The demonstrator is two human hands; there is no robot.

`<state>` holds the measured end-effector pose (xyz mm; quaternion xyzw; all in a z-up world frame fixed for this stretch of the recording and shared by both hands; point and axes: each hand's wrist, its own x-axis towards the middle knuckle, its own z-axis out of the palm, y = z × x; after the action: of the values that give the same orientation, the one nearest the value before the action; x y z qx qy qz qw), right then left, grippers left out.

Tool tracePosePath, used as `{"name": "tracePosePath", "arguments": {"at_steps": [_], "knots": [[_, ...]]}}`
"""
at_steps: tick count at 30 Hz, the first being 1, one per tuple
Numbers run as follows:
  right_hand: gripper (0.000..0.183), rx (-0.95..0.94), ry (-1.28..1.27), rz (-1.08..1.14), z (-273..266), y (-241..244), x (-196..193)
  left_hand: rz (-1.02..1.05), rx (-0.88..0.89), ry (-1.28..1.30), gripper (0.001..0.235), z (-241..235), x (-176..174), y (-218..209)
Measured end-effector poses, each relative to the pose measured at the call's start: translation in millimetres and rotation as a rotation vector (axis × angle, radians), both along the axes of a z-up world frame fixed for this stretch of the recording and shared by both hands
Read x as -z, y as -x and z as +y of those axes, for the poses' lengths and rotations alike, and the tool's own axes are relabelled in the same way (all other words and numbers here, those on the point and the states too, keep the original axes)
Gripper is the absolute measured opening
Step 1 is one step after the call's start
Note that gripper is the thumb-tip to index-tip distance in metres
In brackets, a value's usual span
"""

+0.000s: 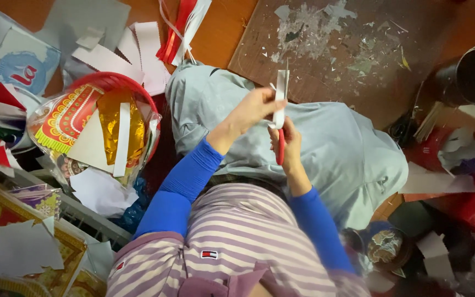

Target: Cutting strips of paper using scissors and organizing them into stacks.

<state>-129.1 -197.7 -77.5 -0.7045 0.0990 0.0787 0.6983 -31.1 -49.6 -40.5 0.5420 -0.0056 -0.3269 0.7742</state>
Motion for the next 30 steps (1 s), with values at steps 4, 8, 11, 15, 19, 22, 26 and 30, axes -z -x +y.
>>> {"name": "tracePosePath", "arguments": {"at_steps": [4, 8, 11, 15, 19, 22, 26, 30], "knots": [[0.019, 0.007, -0.117, 0.043, -11.2, -5.4, 14.0, -0.093, 0.056, 0.014, 0.023, 16.3, 15.5, -1.0], [0.024, 0.019, -0.185, -0.068, -22.3, -9.7, 13.8, -0.182, 0.252, 0.049, 0.027, 32.6, 46.3, -1.2], [0.031, -0.044, -0.254, -0.128, -27.0, -12.9, 10.9, -0.146, 0.298, 0.029, 0.028, 33.7, 30.7, 4.3], [0.041, -0.3, -0.342, -0.06, -18.5, -3.9, 22.4, -0.103, -0.131, 0.219, 0.023, 28.2, 8.9, -23.0], [0.039, -0.409, -0.29, -0.074, -7.3, 5.7, 10.9, -0.212, -0.315, 0.301, 0.025, 21.1, -4.6, -60.9], [0.038, -0.395, -0.171, -0.017, -1.7, 8.7, 6.4, -0.359, -0.47, 0.25, 0.029, 16.7, -5.4, -66.1], [0.037, -0.386, 0.043, -0.064, 5.1, 6.6, -0.5, -0.298, -0.594, 0.22, 0.03, 6.0, 2.5, -58.9], [0.033, -0.327, 0.047, -0.061, 8.8, 2.6, -14.8, -0.216, -0.645, 0.186, 0.03, -5.9, 3.9, -47.1]]}}
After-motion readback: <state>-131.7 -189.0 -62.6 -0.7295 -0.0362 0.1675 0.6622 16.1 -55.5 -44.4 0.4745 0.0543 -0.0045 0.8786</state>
